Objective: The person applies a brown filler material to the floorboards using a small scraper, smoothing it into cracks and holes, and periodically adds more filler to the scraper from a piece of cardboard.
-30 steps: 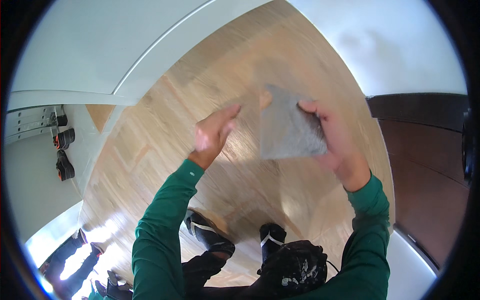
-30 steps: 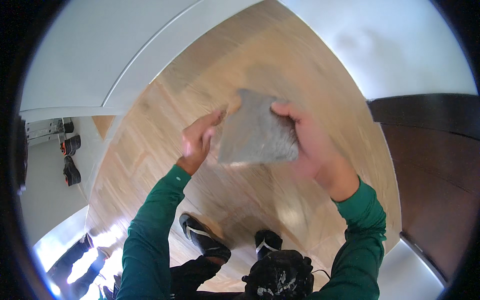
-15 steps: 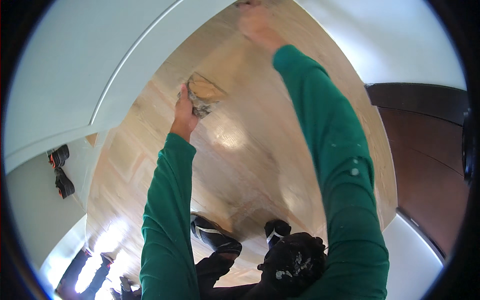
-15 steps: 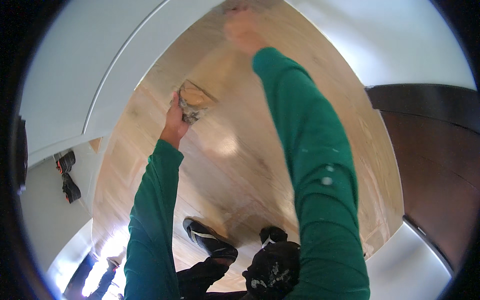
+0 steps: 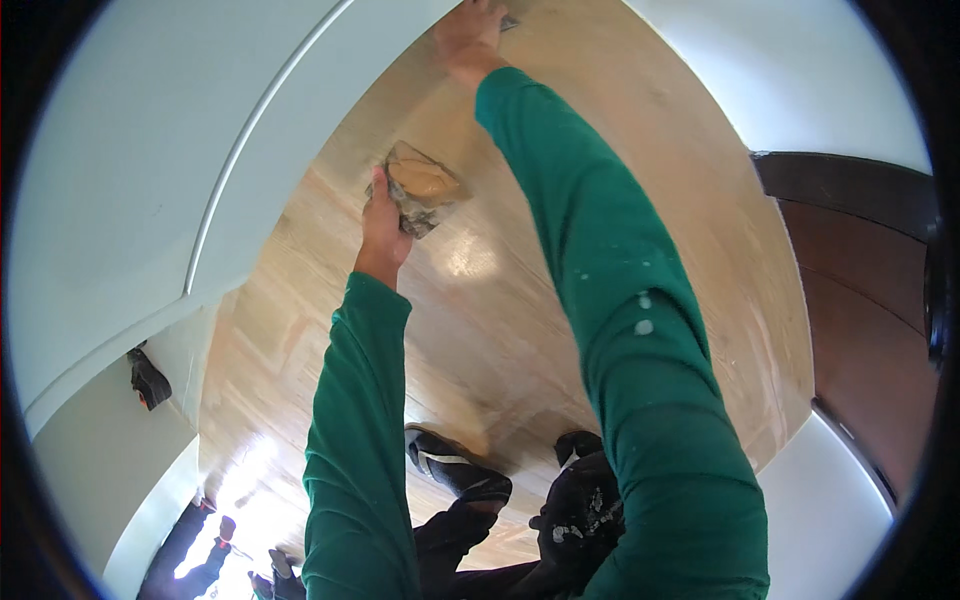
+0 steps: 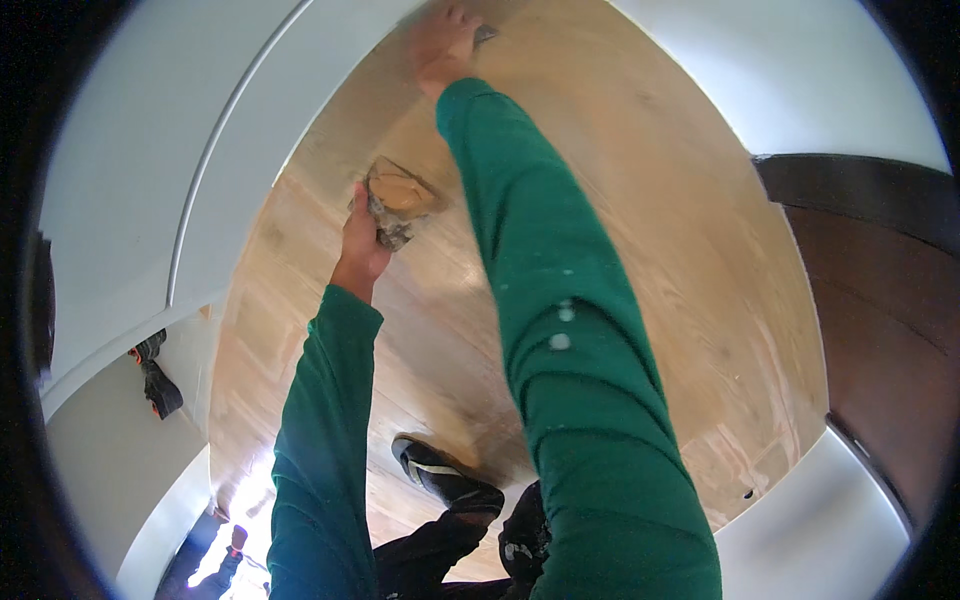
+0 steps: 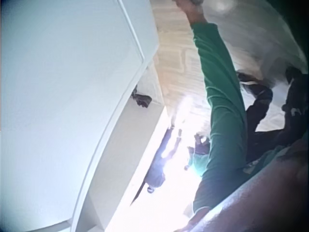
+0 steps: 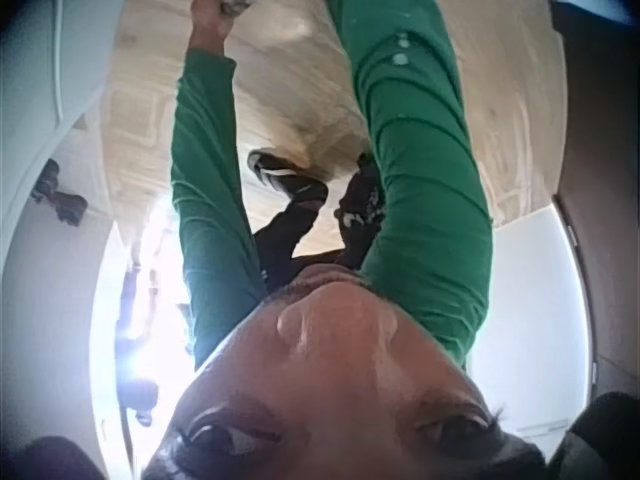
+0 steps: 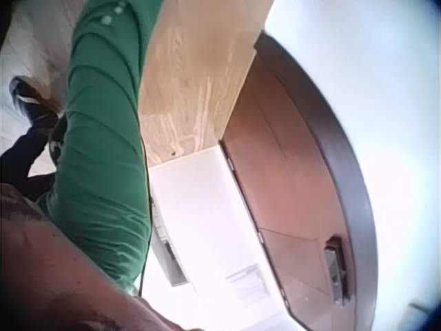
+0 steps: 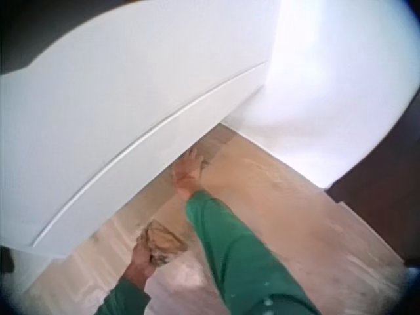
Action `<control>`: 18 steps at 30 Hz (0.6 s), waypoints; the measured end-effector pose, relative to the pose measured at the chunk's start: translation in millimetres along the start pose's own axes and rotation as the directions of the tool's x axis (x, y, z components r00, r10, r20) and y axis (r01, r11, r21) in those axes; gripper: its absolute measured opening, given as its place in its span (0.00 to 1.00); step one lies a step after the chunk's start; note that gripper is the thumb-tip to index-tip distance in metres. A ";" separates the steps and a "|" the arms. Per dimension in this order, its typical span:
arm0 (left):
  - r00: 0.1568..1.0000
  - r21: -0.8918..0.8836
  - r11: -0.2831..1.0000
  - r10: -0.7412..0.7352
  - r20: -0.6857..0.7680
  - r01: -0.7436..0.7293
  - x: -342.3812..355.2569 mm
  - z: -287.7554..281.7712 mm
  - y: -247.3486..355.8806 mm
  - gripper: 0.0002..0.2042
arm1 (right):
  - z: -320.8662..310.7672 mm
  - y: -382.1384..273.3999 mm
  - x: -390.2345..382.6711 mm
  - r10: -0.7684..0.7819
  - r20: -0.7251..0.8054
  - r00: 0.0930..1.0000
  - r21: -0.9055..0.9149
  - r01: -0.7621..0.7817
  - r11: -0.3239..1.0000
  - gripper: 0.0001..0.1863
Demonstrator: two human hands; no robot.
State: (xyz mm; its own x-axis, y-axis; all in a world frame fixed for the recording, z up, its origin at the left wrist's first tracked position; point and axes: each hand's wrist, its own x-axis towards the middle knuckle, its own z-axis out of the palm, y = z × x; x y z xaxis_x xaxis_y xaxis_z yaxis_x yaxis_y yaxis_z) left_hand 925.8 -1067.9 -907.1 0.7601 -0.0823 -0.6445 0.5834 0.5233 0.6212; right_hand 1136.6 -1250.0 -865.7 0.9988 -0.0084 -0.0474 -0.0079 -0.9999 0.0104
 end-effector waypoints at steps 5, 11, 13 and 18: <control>1.000 0.001 1.000 -0.024 -0.017 0.024 -4.0 6.7 4.1 0.31 | -14.0 8.6 -0.6 0.022 0.105 0.994 -0.001 -0.022 1.000 0.27; 0.998 -0.024 0.999 -0.023 0.059 0.024 3.2 18.0 -4.7 0.31 | 42.3 36.3 12.5 -0.109 -0.044 0.993 0.041 0.111 0.993 0.28; 0.999 -0.020 0.999 -0.040 0.034 0.040 -1.6 17.3 -2.4 0.30 | 43.3 40.5 14.1 -0.085 -0.147 0.986 0.090 0.099 0.991 0.24; 0.996 0.033 0.997 -0.062 -0.069 0.065 -8.1 12.2 7.3 0.28 | 15.2 40.8 -18.2 -0.035 -0.074 0.997 0.025 0.037 0.999 0.18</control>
State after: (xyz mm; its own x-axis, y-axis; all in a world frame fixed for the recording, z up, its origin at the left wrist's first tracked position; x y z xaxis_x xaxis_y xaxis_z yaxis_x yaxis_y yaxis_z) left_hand 927.4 -1073.8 -891.9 0.7007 -0.0557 -0.7113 0.6403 0.4889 0.5925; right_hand 1117.3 -1290.8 -879.6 0.9993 0.0274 0.0264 0.0279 -0.9995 -0.0164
